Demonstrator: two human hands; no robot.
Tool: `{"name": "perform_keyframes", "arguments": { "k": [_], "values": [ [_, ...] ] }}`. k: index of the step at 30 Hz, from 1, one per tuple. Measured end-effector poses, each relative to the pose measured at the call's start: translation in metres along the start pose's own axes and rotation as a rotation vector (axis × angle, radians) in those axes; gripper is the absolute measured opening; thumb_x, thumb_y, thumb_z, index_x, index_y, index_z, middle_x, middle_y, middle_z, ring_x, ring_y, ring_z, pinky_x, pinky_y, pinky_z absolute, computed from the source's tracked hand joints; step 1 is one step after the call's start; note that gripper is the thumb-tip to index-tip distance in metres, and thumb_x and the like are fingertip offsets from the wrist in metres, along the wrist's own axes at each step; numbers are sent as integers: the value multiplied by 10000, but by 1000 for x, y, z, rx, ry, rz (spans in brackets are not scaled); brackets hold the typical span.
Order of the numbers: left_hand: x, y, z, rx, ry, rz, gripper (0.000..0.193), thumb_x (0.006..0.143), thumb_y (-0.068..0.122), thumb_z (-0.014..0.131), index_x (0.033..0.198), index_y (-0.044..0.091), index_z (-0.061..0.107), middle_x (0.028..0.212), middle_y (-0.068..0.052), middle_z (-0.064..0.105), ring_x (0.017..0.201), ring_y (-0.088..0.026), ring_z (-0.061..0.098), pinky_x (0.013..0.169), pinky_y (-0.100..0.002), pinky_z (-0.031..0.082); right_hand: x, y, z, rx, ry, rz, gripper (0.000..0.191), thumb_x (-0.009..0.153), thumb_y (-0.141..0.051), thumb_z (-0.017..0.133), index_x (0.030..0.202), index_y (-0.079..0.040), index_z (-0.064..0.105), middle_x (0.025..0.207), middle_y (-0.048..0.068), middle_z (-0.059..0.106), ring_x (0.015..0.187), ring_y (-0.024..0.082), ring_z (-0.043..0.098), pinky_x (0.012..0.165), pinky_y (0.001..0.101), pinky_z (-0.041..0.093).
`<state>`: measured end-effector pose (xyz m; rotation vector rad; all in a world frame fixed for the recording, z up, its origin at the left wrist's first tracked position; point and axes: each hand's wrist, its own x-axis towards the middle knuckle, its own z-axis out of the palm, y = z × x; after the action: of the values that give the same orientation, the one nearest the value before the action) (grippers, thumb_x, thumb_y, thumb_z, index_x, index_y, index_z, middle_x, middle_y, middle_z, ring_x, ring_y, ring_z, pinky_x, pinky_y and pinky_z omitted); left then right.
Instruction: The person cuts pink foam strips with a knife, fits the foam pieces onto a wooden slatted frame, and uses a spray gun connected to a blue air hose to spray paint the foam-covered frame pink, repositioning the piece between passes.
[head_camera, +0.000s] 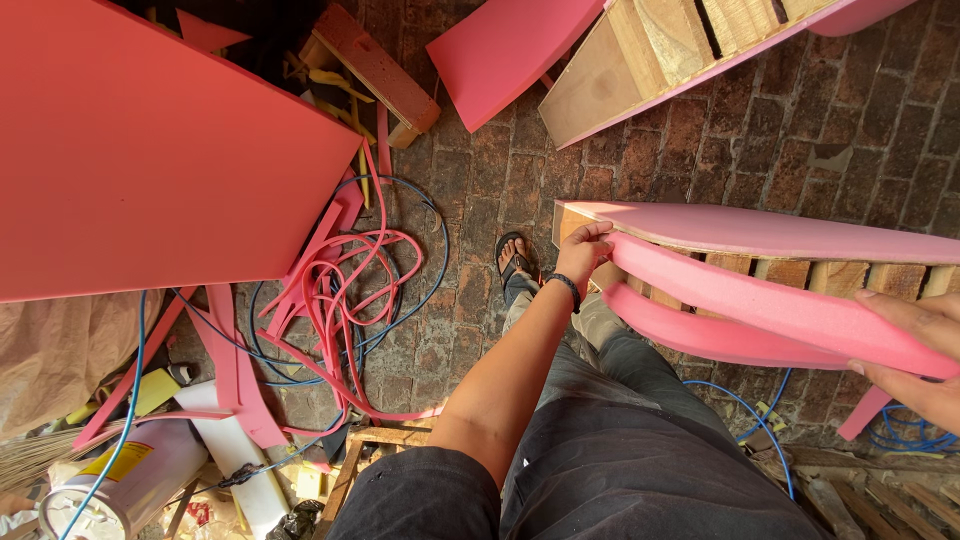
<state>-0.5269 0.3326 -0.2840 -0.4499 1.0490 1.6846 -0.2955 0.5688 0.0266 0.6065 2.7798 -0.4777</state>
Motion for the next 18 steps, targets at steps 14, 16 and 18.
{"name": "perform_keyframes", "arguments": {
  "k": [14,16,18],
  "values": [
    [6,-9,0,33,6,19,391,894,-16,649,1282,9,620,1127,-73,702,999,-168,671,860,-305,543,0,-15,-3,21,35,15,766,654,-137,874,1394,-105,680,1148,141,680,852,196,711,794,293,594],
    [7,-11,1,16,10,-3,398,893,-18,659,1287,16,618,1117,-68,689,1009,-169,670,875,-306,548,-2,-9,0,2,42,3,768,658,-143,879,1399,-105,682,1106,127,684,854,194,704,799,292,589],
    [6,-11,2,4,4,-7,397,897,-16,667,1290,20,618,1112,-64,682,1014,-169,669,885,-306,549,-4,-5,2,29,49,15,758,667,-141,877,1399,-104,685,1096,124,681,851,189,702,797,287,589]
  ]
}}
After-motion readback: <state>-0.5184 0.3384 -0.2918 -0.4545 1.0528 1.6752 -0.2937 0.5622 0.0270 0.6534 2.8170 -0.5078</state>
